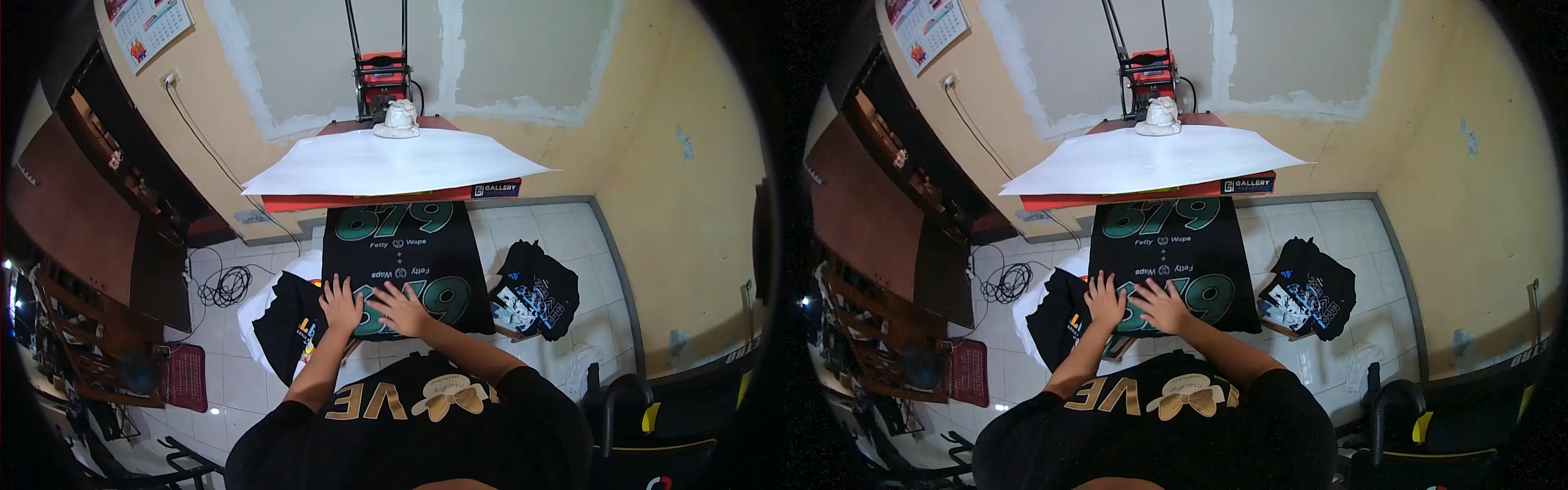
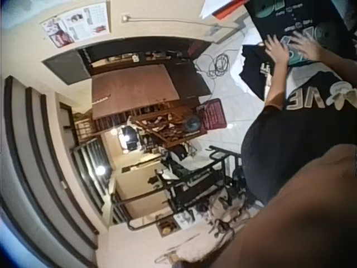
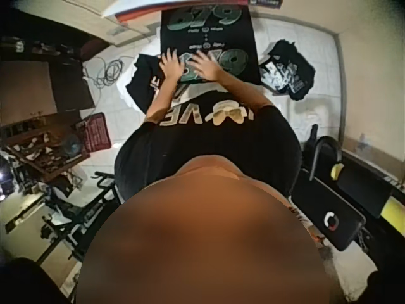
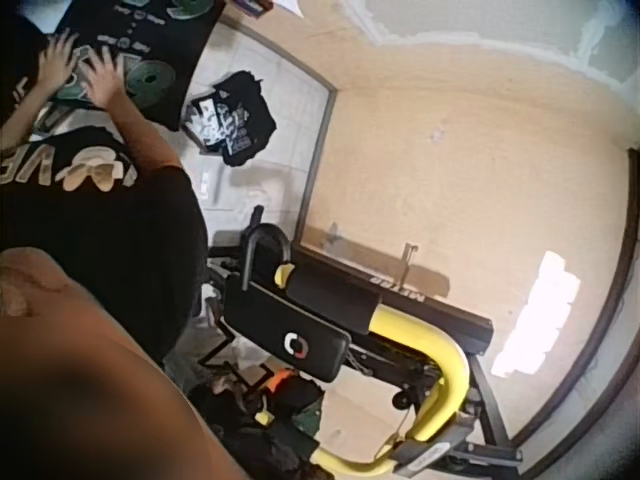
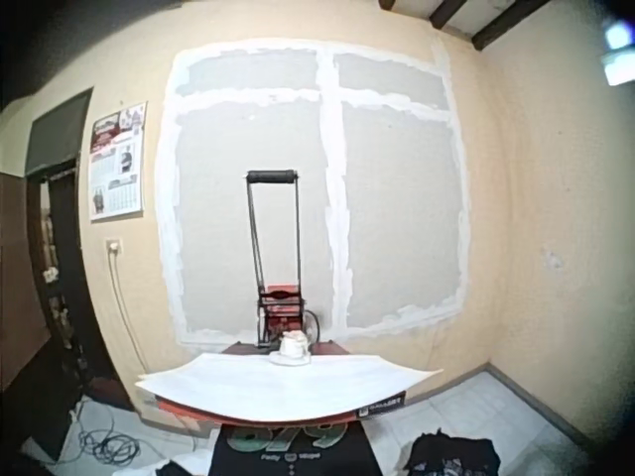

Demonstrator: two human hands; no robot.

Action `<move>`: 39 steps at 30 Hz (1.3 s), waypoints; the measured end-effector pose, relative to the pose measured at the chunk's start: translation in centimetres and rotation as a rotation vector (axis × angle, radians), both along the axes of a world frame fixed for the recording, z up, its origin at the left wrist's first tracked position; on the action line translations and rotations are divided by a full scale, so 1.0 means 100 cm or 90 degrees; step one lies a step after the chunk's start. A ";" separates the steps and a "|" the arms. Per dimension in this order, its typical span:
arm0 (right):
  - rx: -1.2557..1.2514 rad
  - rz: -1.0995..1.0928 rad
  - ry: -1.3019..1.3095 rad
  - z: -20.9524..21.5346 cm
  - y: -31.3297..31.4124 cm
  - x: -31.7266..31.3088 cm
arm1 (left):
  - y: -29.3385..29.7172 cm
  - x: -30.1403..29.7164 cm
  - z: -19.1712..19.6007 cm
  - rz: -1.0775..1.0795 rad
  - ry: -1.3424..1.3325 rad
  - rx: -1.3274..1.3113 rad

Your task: The recorder is using a heat press machine to apply graphic designs onto black t-shirts.

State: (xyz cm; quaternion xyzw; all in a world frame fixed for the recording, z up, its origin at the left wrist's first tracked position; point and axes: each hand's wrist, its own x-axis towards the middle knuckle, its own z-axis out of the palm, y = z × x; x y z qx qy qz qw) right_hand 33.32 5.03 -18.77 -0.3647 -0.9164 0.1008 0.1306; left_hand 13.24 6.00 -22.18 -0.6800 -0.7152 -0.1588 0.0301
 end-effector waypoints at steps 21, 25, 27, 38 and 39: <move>-0.083 -0.704 0.256 -0.037 0.092 0.140 | 0.001 0.004 0.012 0.167 -0.097 -0.050; -0.282 -0.788 0.358 -0.055 0.102 0.158 | 0.006 0.003 0.013 0.202 -0.160 -0.075; -0.263 -0.785 0.352 -0.053 0.101 0.153 | 0.005 0.000 0.013 0.207 -0.150 -0.093; -0.216 -0.789 0.332 -0.055 0.093 0.154 | -0.001 -0.002 0.008 0.181 -0.115 -0.091; -0.207 -0.789 0.337 -0.055 0.089 0.154 | -0.003 -0.001 0.008 0.183 -0.110 -0.094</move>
